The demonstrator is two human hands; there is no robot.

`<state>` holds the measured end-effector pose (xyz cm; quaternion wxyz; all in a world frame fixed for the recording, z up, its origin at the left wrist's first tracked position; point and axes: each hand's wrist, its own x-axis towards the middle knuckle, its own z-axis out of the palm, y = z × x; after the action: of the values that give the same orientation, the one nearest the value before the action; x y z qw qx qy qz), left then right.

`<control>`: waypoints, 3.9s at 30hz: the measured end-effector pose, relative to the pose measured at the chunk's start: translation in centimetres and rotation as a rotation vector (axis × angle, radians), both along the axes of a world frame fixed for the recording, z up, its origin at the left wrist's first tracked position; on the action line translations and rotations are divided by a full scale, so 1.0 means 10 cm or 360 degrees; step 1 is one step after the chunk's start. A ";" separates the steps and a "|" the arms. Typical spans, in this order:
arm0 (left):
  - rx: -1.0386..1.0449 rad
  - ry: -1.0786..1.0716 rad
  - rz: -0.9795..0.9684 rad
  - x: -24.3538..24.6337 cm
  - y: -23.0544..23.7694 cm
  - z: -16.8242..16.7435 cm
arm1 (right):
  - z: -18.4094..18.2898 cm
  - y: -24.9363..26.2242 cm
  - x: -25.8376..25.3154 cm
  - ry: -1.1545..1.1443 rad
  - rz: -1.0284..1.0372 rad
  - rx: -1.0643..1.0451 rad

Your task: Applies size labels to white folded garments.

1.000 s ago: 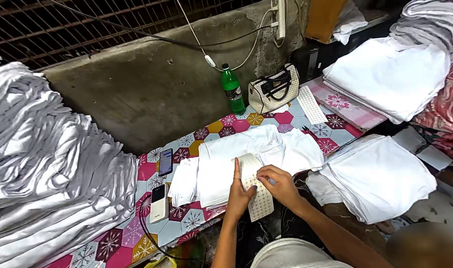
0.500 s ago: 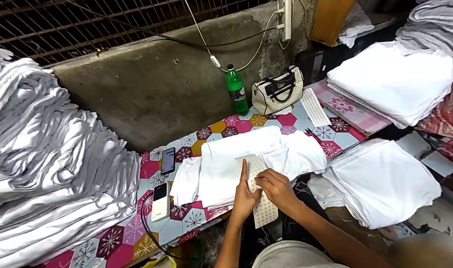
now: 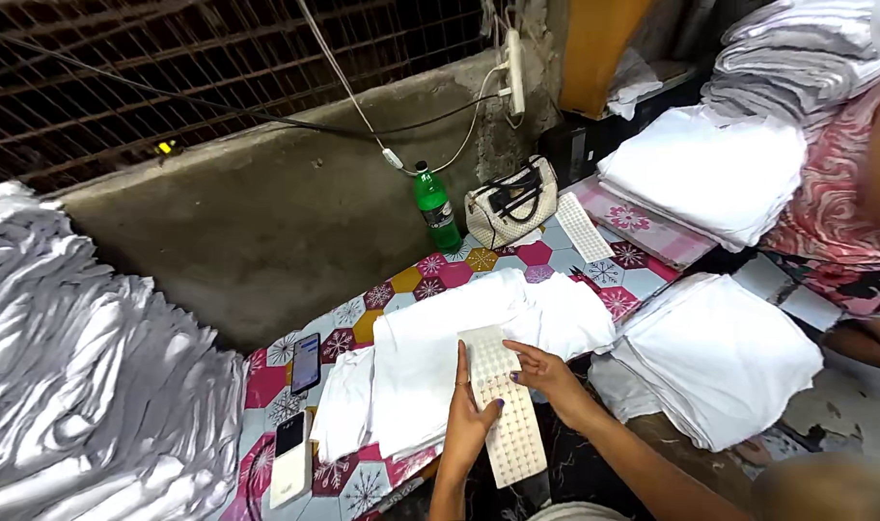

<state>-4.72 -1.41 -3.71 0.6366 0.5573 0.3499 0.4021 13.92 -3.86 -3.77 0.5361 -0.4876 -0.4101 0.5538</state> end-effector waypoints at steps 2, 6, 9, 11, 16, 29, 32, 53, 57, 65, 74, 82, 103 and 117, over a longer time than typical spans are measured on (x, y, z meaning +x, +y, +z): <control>0.0008 0.0015 -0.0014 0.06 0.01 -0.03 | 0.00 0.04 0.05 -0.0172 -0.0033 0.0105; 0.0153 0.0155 0.0141 0.02 0.06 -0.09 | 0.25 0.29 0.54 -0.0630 -0.0147 0.0557; 0.0345 0.0477 0.0411 -0.22 0.14 -0.29 | 0.52 0.70 1.18 -0.0873 -0.0431 0.0709; 0.0441 0.0704 0.0549 -0.42 0.20 -0.46 | 0.56 1.11 1.69 -0.0927 -0.0676 0.0638; 0.0461 0.1083 0.0618 -0.54 0.34 -0.69 | 0.02 2.12 2.87 -0.1160 -0.0966 0.0265; 0.0151 0.1273 0.0434 0.66 1.41 -0.76 | -0.66 1.77 1.69 -0.1210 0.0131 0.0544; 0.0246 0.1476 0.0302 0.76 1.50 -0.76 | -0.59 1.35 1.31 -0.1424 0.0725 0.0528; 0.0434 0.1144 0.0071 0.40 1.34 0.18 | -0.68 0.91 1.34 -0.1347 -0.0540 0.0075; 0.0422 0.0765 -0.0329 0.56 1.02 0.28 | -0.77 0.62 1.77 -0.1338 -0.0536 -0.0166; 0.0721 0.1233 0.0037 0.42 0.98 -0.55 | -0.09 0.57 1.08 -0.1569 -0.0692 0.0136; 0.0817 0.0958 -0.0414 0.08 0.81 -0.44 | -1.09 1.52 0.69 -0.2075 0.0108 0.0305; 0.0006 0.1342 0.0895 -1.29 2.35 -1.06 | -0.98 2.34 1.13 -0.1172 -0.0082 -0.0153; 0.0540 0.0136 0.1002 -1.49 1.76 1.09 | 0.96 1.50 1.01 -0.0409 -0.0407 0.0619; 0.0712 0.1034 0.0765 -1.62 -0.30 -1.34 | -1.36 -0.09 1.23 -0.1691 0.0015 0.0824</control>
<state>-20.93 -4.42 -17.10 0.2469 0.6812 0.5552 0.4084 26.26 -4.74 -17.42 0.3563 -0.5497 -0.7463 0.1179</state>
